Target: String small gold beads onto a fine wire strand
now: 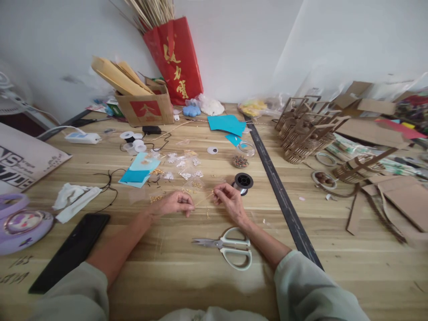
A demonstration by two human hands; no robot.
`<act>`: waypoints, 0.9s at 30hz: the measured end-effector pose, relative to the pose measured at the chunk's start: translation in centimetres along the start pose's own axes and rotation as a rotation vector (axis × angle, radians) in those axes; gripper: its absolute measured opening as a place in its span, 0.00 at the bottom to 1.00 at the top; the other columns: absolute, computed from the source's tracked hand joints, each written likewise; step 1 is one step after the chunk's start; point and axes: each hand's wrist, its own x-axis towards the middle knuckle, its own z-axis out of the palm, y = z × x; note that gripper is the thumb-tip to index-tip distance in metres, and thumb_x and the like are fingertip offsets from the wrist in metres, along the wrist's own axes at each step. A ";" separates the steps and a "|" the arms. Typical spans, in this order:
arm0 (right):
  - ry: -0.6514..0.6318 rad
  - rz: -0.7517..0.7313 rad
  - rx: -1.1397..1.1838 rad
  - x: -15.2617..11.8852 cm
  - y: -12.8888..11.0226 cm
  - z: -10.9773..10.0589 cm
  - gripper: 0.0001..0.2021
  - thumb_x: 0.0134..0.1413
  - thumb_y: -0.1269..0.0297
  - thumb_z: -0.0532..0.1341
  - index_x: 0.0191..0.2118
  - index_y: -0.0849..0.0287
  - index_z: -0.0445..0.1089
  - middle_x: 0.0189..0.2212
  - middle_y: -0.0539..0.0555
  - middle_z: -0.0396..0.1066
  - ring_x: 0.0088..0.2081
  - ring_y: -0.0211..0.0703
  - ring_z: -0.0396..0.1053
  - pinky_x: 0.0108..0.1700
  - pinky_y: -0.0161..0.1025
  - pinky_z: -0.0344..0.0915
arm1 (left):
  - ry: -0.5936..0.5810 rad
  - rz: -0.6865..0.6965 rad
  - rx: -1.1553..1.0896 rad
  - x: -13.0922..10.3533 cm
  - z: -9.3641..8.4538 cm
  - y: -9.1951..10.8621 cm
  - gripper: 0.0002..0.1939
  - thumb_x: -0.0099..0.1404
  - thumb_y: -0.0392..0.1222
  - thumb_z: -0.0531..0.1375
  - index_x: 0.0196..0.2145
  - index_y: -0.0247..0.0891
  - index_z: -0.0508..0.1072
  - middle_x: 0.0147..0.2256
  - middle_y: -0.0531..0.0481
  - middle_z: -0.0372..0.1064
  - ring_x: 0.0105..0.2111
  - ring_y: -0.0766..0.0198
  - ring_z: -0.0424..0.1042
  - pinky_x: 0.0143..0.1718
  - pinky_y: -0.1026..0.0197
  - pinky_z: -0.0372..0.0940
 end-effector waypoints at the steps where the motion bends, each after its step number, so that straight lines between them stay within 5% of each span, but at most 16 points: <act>1: -0.005 0.003 -0.001 0.0 0.0 0.0 0.12 0.47 0.54 0.65 0.31 0.59 0.70 0.21 0.49 0.68 0.24 0.36 0.67 0.24 0.33 0.67 | -0.011 0.004 0.016 0.0 -0.1 0.0 0.16 0.56 0.51 0.62 0.29 0.32 0.74 0.24 0.47 0.73 0.21 0.70 0.64 0.24 0.67 0.55; 8: -0.072 0.055 -0.003 -0.2 -0.1 0.2 0.13 0.46 0.54 0.66 0.31 0.60 0.71 0.22 0.51 0.72 0.25 0.38 0.69 0.27 0.35 0.68 | -0.026 -0.035 0.148 -0.4 -0.7 0.0 0.13 0.55 0.47 0.62 0.30 0.32 0.75 0.23 0.48 0.74 0.24 0.67 0.69 0.28 0.67 0.59; 20: -0.203 0.073 -0.164 -0.8 0.4 0.5 0.11 0.49 0.57 0.63 0.31 0.60 0.70 0.21 0.48 0.69 0.22 0.35 0.64 0.23 0.32 0.60 | -0.117 -0.076 0.419 -1.0 -0.4 0.9 0.08 0.52 0.42 0.63 0.21 0.36 0.72 0.13 0.56 0.64 0.15 0.70 0.62 0.20 0.68 0.52; 24: -0.238 0.035 -0.257 -0.9 0.3 0.5 0.08 0.50 0.60 0.62 0.31 0.60 0.70 0.21 0.48 0.69 0.22 0.34 0.63 0.24 0.32 0.57 | -0.013 -0.039 0.444 -0.8 -0.3 0.6 0.10 0.50 0.46 0.65 0.21 0.37 0.72 0.15 0.56 0.65 0.17 0.70 0.62 0.19 0.68 0.51; 27: -0.244 0.037 -0.236 -1.0 0.0 0.7 0.08 0.50 0.60 0.62 0.31 0.60 0.70 0.22 0.48 0.70 0.22 0.35 0.64 0.24 0.32 0.57 | 0.125 -0.008 0.328 -0.3 0.2 0.4 0.12 0.55 0.48 0.61 0.31 0.36 0.73 0.18 0.55 0.66 0.18 0.69 0.63 0.21 0.67 0.53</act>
